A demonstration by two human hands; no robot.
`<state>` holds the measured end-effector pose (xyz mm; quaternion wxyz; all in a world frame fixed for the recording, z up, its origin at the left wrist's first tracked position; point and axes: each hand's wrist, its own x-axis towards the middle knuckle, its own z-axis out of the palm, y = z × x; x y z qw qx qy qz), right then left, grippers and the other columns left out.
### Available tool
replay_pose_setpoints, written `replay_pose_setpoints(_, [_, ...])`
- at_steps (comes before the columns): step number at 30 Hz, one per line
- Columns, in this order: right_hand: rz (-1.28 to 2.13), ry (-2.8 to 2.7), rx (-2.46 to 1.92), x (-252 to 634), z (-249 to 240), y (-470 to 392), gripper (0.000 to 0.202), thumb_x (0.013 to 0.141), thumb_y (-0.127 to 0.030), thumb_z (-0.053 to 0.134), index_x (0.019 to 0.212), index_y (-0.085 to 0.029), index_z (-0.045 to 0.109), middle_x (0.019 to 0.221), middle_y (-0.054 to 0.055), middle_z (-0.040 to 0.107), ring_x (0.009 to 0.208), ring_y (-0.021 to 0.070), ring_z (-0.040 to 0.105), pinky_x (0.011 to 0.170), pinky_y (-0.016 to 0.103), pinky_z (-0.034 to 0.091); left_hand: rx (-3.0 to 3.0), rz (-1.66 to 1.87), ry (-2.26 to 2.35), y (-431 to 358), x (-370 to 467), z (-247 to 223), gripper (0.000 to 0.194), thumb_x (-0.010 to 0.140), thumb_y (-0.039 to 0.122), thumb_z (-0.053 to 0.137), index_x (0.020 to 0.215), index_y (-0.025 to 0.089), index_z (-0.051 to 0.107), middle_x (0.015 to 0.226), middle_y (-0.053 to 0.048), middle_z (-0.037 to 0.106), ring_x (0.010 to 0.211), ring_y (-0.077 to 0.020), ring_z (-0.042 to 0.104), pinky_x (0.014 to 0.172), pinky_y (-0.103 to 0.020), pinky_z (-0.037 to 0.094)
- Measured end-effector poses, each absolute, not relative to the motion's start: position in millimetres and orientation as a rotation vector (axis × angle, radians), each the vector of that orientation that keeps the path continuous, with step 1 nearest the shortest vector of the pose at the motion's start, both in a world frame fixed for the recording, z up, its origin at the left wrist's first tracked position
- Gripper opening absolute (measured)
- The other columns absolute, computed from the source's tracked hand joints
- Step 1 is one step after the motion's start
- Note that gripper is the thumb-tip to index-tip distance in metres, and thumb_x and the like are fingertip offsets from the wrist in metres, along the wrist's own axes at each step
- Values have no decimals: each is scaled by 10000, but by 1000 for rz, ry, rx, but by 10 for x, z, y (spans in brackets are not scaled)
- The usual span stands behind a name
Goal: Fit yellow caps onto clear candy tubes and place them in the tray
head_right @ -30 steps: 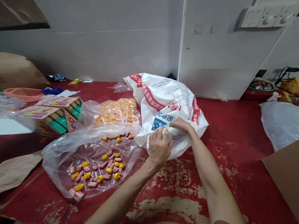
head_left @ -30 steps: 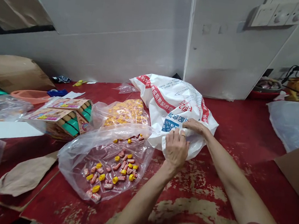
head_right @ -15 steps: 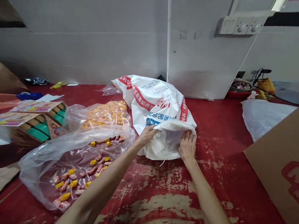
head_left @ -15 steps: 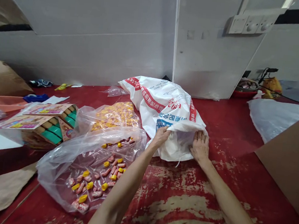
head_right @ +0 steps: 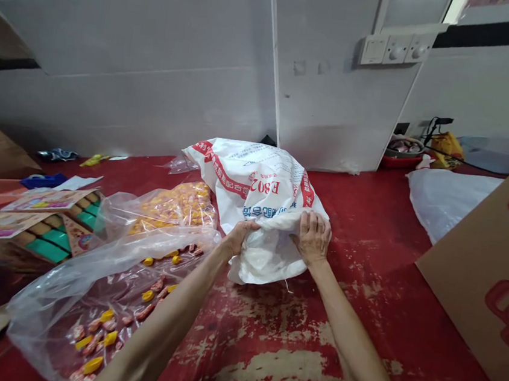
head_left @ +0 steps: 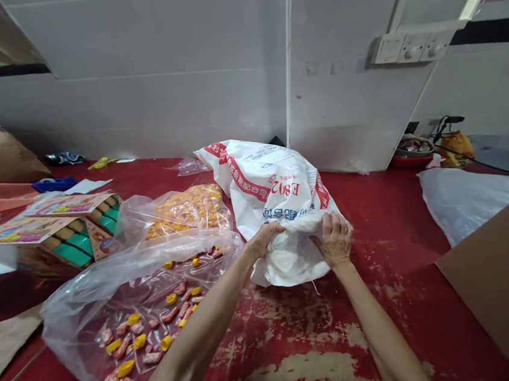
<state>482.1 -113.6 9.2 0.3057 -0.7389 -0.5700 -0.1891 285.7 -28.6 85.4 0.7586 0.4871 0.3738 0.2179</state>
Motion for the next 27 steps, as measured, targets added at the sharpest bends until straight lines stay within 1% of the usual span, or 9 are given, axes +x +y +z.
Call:
replay_pose_setpoints(4, [-164,-1490,-1915,5135,276,-832,325,864,-219,379,1063,-126,618,1022,132,640,933,231,570,822,342,410,1313,489,1023,-395,2930,1055,78,656,185,537,656,152,608,728,-66,663,849,-271,610,784,-371,454])
replay_pose_setpoints(6, [-92,-1454,-1908,5390,383,-702,327,876,-241,334,929,-131,637,779,75,646,696,171,573,636,257,415,1637,670,1156,-553,2963,1158,64,672,156,544,701,167,600,838,-78,656,1010,-286,555,865,-382,410])
replay_pose_setpoints(9, [-42,-1447,-1862,5651,515,-649,377,897,-320,305,835,-134,627,654,29,597,570,139,520,533,225,373,2410,1142,1131,-867,3009,1218,181,724,116,504,869,149,608,959,-122,630,1029,-276,526,895,-415,388])
replay_pose_setpoints(11, [-63,-1487,-1808,5671,528,-742,377,895,-348,324,828,-139,630,711,38,614,622,145,536,577,232,392,2754,1320,848,-1047,3043,1158,196,777,104,461,906,136,604,958,-127,626,973,-248,539,875,-397,412])
replay_pose_setpoints(15, [-201,-1598,-1702,5392,272,-1220,345,907,-323,335,942,-142,628,1016,117,621,934,207,539,819,319,379,3048,1194,672,-1141,3097,888,215,844,94,426,951,146,606,1049,-122,626,987,-232,532,846,-362,435])
replay_pose_setpoints(18, [-175,-1826,-1633,5096,-19,-1666,313,911,-303,368,825,-151,627,851,100,636,841,194,539,853,356,342,3157,1031,921,-1026,3118,737,336,873,104,401,1175,119,546,1312,-165,511,1107,-282,480,858,-399,412])
replay_pose_setpoints(21, [-77,-2022,-1593,4903,-157,-1980,252,875,-243,410,782,-157,627,779,76,631,762,175,535,840,363,348,3181,782,1081,-897,3146,709,420,904,128,355,1311,125,456,1293,-174,520,1091,-298,484,831,-421,396])
replay_pose_setpoints(23, [-25,-2078,-1593,4865,-124,-2080,221,837,-205,429,865,-168,646,845,67,644,810,176,550,860,363,355,3177,640,1125,-843,3160,722,384,907,138,362,1261,142,512,1108,-158,603,1004,-291,514,792,-418,392])
replay_pose_setpoints(27, [40,-1781,-1578,4921,102,-2060,290,852,-263,404,1021,-183,625,1018,71,623,958,180,552,875,314,409,3207,520,1119,-815,3123,699,221,883,152,442,868,185,659,860,-114,602,900,-273,512,763,-407,372])
